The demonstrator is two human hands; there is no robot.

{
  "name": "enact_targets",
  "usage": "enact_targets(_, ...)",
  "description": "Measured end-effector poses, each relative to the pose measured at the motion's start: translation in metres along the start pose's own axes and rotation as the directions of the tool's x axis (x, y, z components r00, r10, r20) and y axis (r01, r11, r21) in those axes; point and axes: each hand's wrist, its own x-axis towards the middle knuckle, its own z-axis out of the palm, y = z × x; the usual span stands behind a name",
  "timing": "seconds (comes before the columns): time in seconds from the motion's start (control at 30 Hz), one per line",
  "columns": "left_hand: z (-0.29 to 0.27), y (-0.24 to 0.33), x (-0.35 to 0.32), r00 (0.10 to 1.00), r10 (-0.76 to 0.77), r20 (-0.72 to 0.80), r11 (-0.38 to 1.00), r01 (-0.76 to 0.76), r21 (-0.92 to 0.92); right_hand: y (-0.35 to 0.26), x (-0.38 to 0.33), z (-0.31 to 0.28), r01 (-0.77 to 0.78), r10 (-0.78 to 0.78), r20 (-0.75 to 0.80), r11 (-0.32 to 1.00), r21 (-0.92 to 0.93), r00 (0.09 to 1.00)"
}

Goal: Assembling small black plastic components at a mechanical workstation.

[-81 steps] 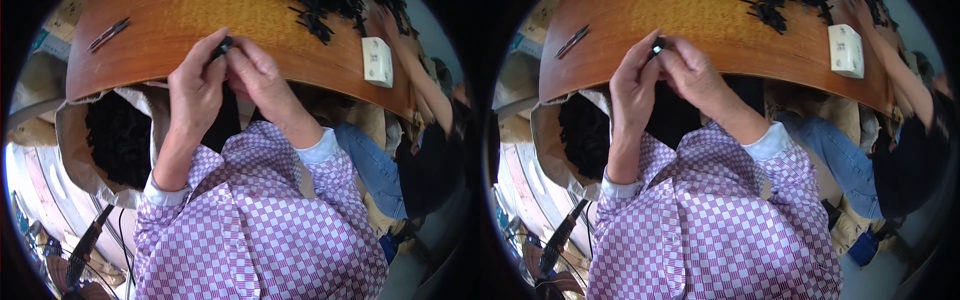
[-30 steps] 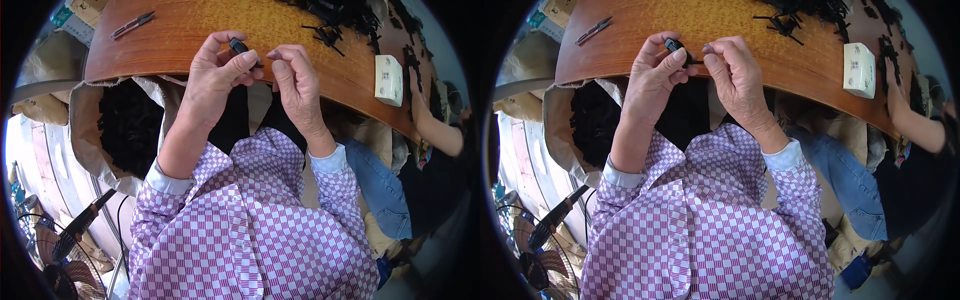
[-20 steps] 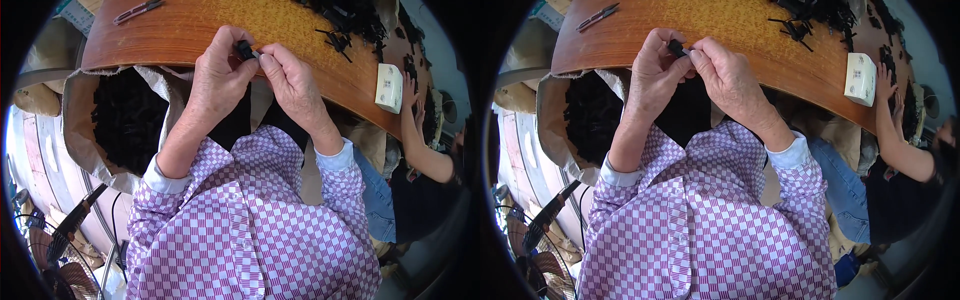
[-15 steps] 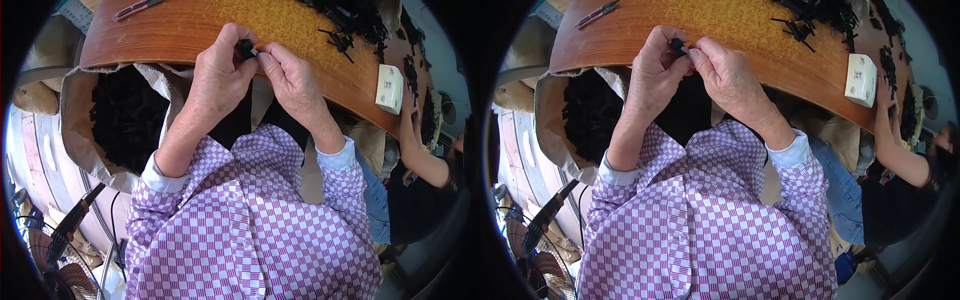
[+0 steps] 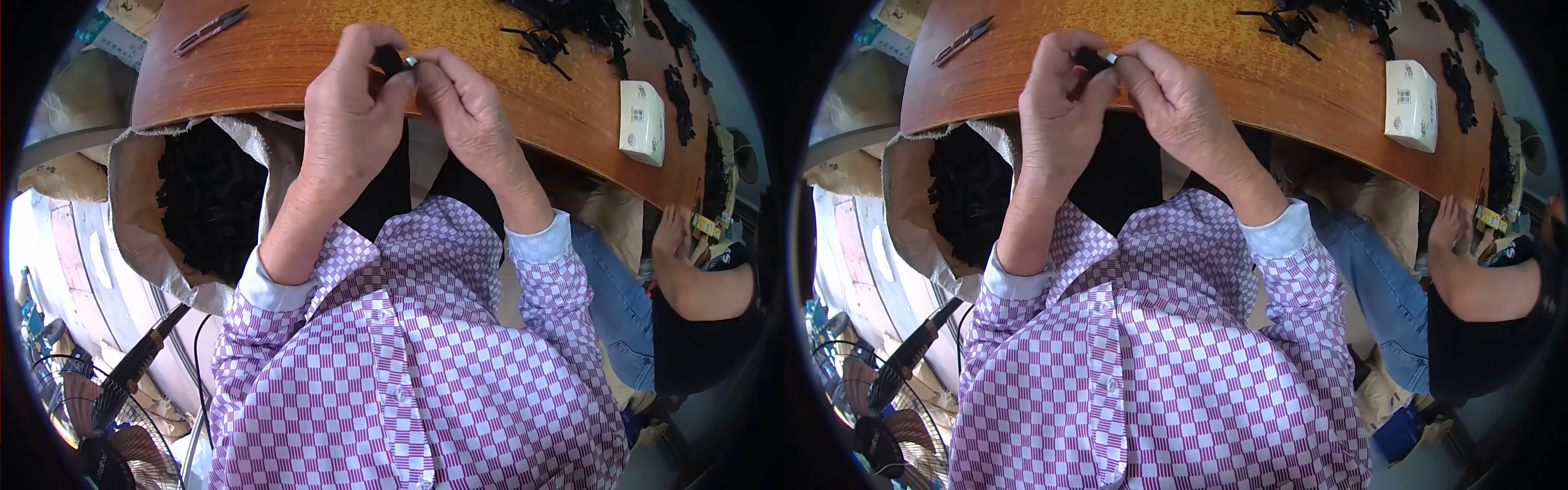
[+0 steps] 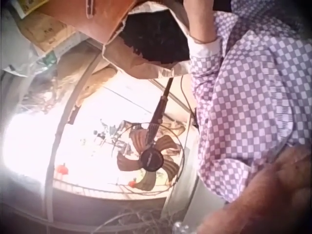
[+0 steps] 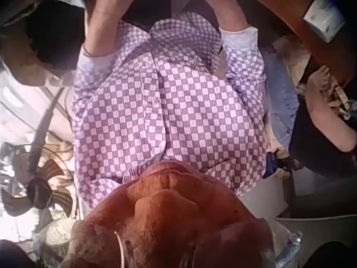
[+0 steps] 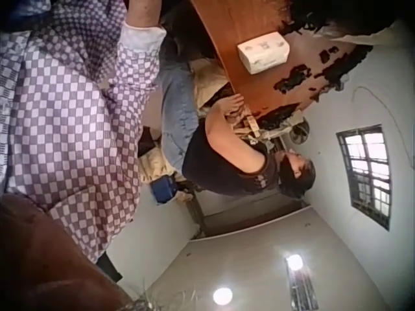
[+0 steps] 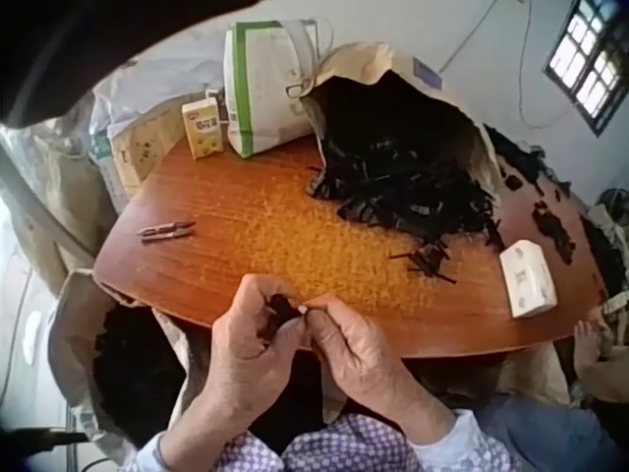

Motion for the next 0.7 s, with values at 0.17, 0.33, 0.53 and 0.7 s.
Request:
enact_targets(0.17,-0.005,0.009,0.007,0.933,-0.229,0.279,0.504,0.358,-0.786,0.003,-0.01,-0.02,-0.162,0.176,-0.035,0.954,0.253,0.984)
enact_targets(0.33,0.002,0.008,0.005,0.861,-0.189,0.472,0.434,0.505,-0.746,0.009,-0.016,-0.037,-0.102,0.127,-0.034,0.908,0.407,0.991)
enact_targets(0.53,0.011,0.018,0.005,0.743,-0.059,0.666,0.482,0.606,-0.633,0.019,-0.021,-0.056,-0.242,0.184,0.157,0.723,0.647,0.97)
enact_targets(0.7,0.017,0.03,-0.001,0.695,-0.123,0.708,0.453,0.674,-0.583,0.021,-0.027,-0.067,-0.312,0.115,0.324,0.684,0.66,0.939)
